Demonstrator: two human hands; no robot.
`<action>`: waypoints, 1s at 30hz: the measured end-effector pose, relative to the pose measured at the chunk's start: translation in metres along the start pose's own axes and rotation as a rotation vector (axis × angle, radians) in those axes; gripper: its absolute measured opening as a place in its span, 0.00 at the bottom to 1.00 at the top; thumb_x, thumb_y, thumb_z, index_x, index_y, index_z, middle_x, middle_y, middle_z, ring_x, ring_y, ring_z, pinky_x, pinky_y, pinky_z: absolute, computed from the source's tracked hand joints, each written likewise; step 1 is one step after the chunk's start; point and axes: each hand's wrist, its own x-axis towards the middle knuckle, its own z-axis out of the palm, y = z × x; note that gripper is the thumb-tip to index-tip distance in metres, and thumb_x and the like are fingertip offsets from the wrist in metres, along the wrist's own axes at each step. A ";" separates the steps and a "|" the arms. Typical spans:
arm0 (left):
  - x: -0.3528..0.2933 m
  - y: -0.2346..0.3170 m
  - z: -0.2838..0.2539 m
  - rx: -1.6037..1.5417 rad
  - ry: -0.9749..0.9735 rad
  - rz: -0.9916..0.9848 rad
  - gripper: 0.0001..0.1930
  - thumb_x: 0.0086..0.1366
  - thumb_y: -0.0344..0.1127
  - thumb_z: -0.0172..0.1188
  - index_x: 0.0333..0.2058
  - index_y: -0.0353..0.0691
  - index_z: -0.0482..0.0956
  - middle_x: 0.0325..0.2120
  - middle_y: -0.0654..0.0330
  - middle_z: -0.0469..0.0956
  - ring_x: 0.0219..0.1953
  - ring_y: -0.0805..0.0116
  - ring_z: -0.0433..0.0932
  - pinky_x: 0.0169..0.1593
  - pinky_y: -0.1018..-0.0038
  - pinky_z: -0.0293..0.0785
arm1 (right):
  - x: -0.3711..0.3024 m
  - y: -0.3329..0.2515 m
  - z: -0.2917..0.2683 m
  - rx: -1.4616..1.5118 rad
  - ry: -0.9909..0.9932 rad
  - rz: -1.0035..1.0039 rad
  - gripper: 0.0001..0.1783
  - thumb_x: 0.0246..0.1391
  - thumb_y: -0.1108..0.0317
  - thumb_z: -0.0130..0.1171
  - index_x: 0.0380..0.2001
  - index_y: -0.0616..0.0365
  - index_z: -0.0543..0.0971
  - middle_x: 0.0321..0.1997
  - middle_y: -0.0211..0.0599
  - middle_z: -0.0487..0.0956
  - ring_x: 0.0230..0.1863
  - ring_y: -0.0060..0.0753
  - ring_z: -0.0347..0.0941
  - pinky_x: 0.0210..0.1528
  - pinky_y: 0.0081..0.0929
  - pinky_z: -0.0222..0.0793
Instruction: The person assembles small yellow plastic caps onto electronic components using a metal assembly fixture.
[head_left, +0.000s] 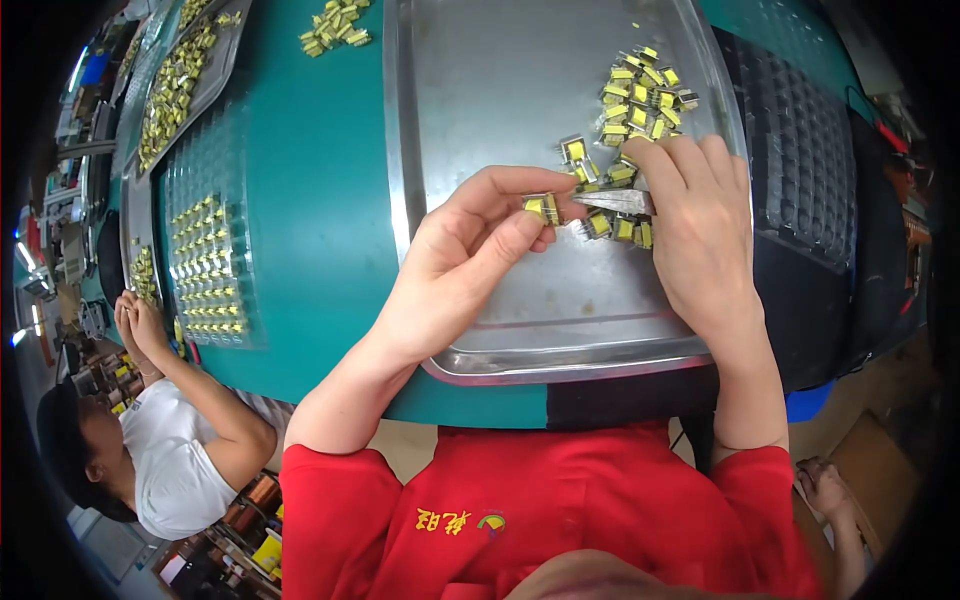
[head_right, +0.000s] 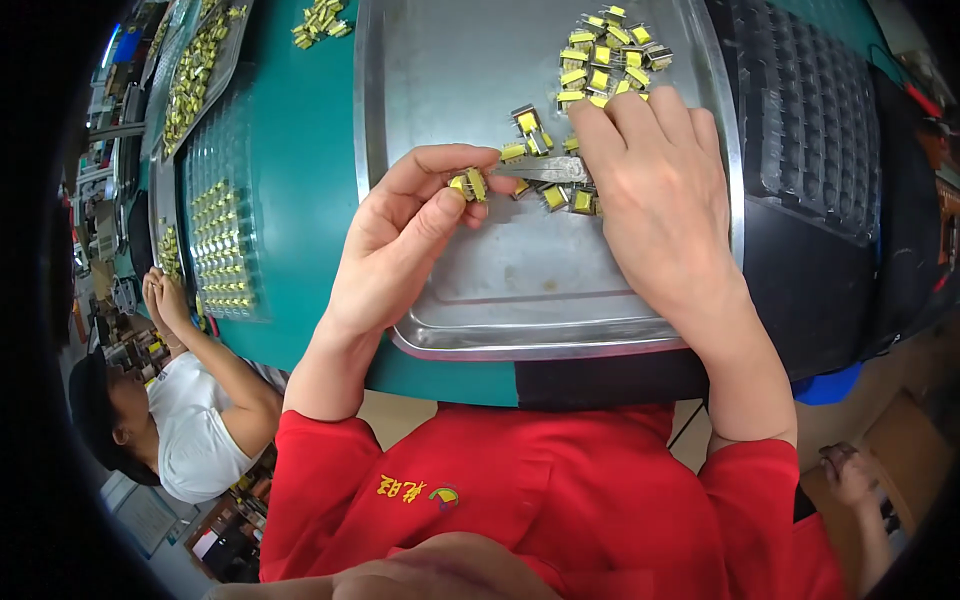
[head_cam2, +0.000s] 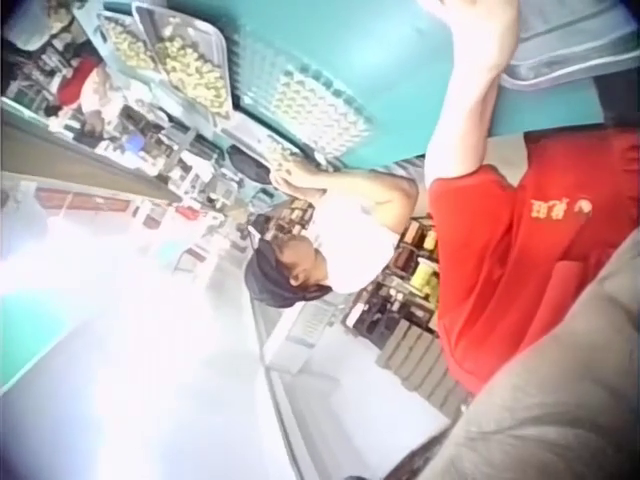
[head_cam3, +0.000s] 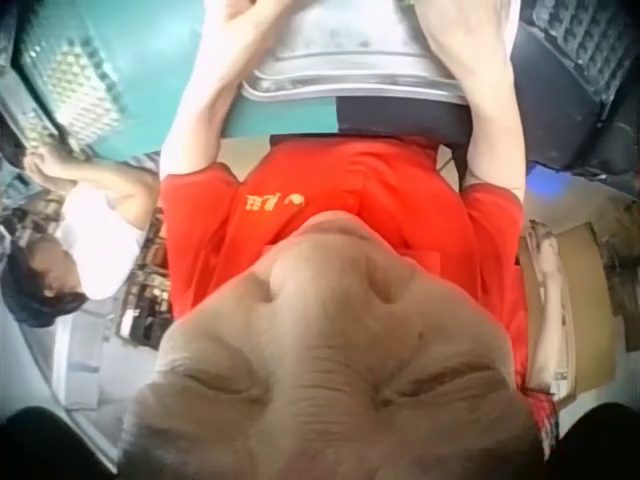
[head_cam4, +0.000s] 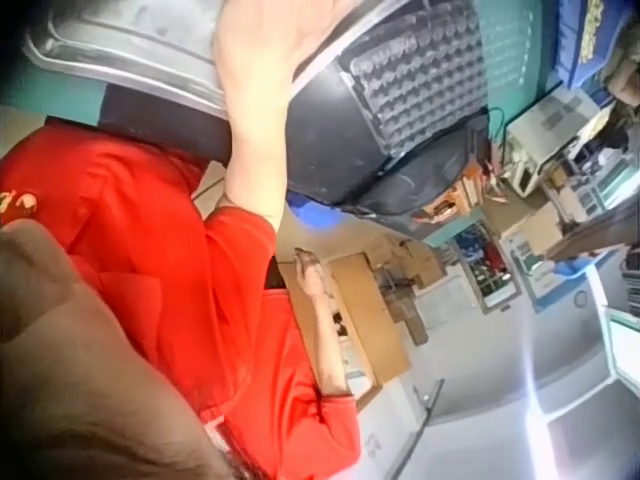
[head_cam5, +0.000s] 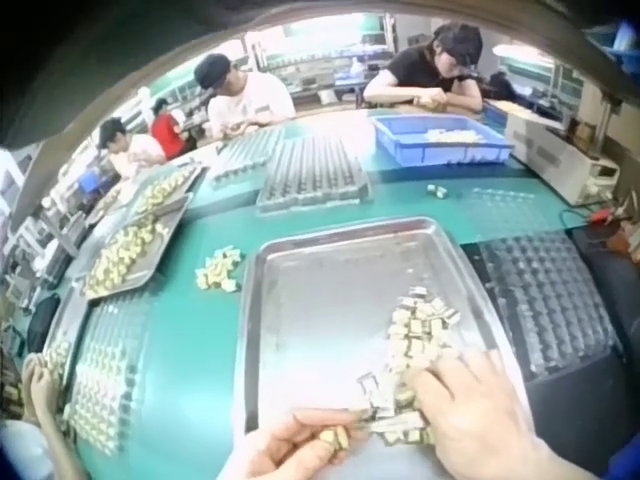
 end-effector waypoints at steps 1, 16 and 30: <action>-0.001 0.000 0.000 0.004 -0.036 0.006 0.17 0.74 0.35 0.50 0.56 0.32 0.70 0.47 0.56 0.77 0.44 0.74 0.73 0.54 0.77 0.68 | 0.001 -0.001 0.001 -0.001 -0.008 -0.005 0.21 0.43 0.80 0.56 0.45 0.58 0.78 0.36 0.36 0.75 0.38 0.40 0.68 0.44 0.34 0.62; -0.004 0.000 0.008 0.042 -0.013 0.037 0.19 0.76 0.39 0.48 0.57 0.33 0.69 0.44 0.56 0.79 0.44 0.75 0.74 0.55 0.76 0.70 | -0.002 -0.006 0.001 0.027 0.030 -0.027 0.26 0.41 0.82 0.57 0.48 0.53 0.78 0.42 0.35 0.75 0.43 0.40 0.67 0.47 0.36 0.61; -0.005 -0.003 0.005 0.062 -0.064 0.079 0.18 0.77 0.38 0.45 0.57 0.34 0.70 0.40 0.60 0.78 0.43 0.77 0.73 0.53 0.77 0.69 | 0.000 -0.005 0.003 0.079 0.015 -0.067 0.18 0.45 0.78 0.57 0.43 0.57 0.78 0.36 0.34 0.76 0.41 0.40 0.70 0.43 0.34 0.63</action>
